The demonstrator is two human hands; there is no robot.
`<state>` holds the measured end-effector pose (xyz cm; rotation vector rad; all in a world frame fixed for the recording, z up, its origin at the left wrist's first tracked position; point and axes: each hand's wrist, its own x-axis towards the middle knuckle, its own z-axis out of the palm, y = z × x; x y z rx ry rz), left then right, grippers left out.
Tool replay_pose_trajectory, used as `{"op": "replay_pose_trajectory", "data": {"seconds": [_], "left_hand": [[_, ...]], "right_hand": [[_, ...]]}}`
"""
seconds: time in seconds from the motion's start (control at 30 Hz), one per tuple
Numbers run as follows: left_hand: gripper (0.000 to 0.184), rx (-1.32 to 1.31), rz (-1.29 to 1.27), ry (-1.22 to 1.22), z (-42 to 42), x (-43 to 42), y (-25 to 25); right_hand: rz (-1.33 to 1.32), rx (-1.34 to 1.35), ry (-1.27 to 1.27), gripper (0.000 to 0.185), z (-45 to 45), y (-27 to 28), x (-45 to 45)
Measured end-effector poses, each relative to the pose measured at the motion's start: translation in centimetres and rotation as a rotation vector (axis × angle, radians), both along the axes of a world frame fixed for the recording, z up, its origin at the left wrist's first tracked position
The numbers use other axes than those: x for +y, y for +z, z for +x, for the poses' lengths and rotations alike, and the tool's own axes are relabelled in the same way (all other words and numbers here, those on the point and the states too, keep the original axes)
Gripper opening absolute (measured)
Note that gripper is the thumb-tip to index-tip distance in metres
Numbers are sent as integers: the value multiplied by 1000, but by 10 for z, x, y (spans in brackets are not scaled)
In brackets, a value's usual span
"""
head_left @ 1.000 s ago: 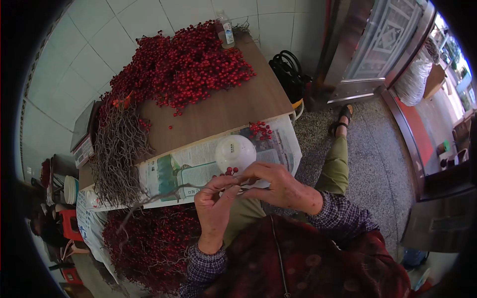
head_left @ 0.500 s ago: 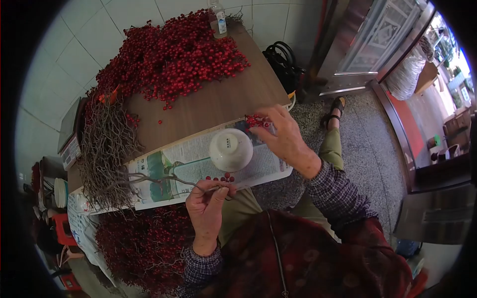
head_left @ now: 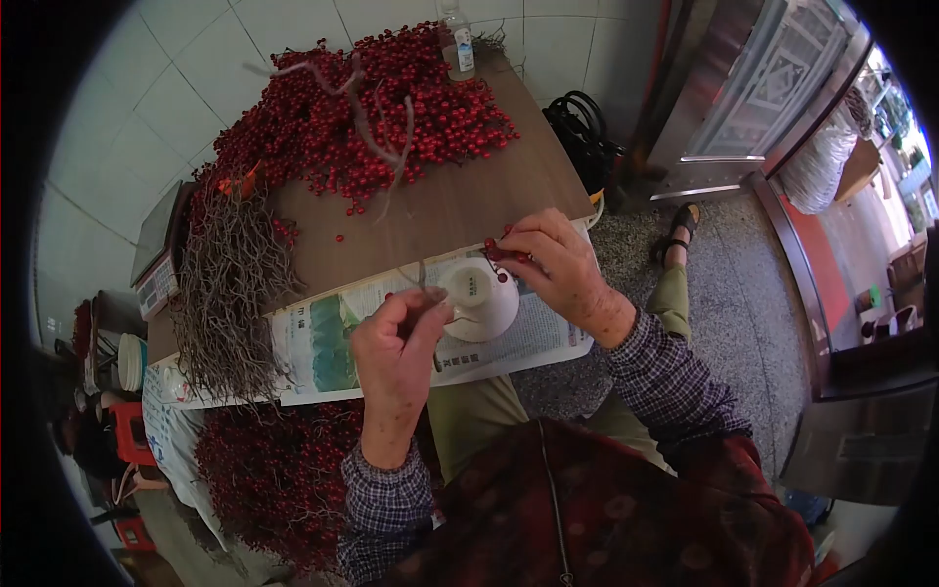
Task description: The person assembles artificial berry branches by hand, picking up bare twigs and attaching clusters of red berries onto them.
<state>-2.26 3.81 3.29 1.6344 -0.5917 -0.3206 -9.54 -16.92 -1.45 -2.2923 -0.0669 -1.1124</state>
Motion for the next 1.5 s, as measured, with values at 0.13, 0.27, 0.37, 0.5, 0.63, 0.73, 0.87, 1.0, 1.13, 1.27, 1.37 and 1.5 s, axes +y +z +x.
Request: {"op": "replay_pose_trajectory", "data": {"seconds": [0.13,0.27,0.37,0.5,0.63,0.73,0.87,1.0,1.13,1.27,1.37,1.5], "left_hand": [[9,58,-6,-71,15,-18,-1],[5,187,-63,-166,17,-17,-3],[5,306,-183,-228,16,-13,-1],[6,369,-262,-248,23,-8,-8],[8,386,-294,-191,28,-5,-14],[9,406,-318,-191,29,-3,-17],[9,407,-361,-186,32,-2,-21],[9,445,-398,-172,33,-4,-26],[8,400,-384,-121,25,-6,-19],[6,285,-294,-104,16,-5,-6],[6,175,-221,-151,18,-1,-16],[4,239,-257,-127,23,4,-19]], "right_hand": [[-95,-83,137,25,-1,24,13],[-116,-113,208,27,1,26,17],[-126,-96,272,34,4,20,14],[43,-41,279,42,1,32,25],[206,-20,220,47,2,31,20],[245,107,238,42,2,27,17],[210,106,301,26,7,16,13],[556,76,322,20,9,19,21],[838,121,472,13,7,26,22],[483,148,341,8,10,19,28],[848,136,246,9,4,37,29],[917,145,209,8,10,32,15]]}}
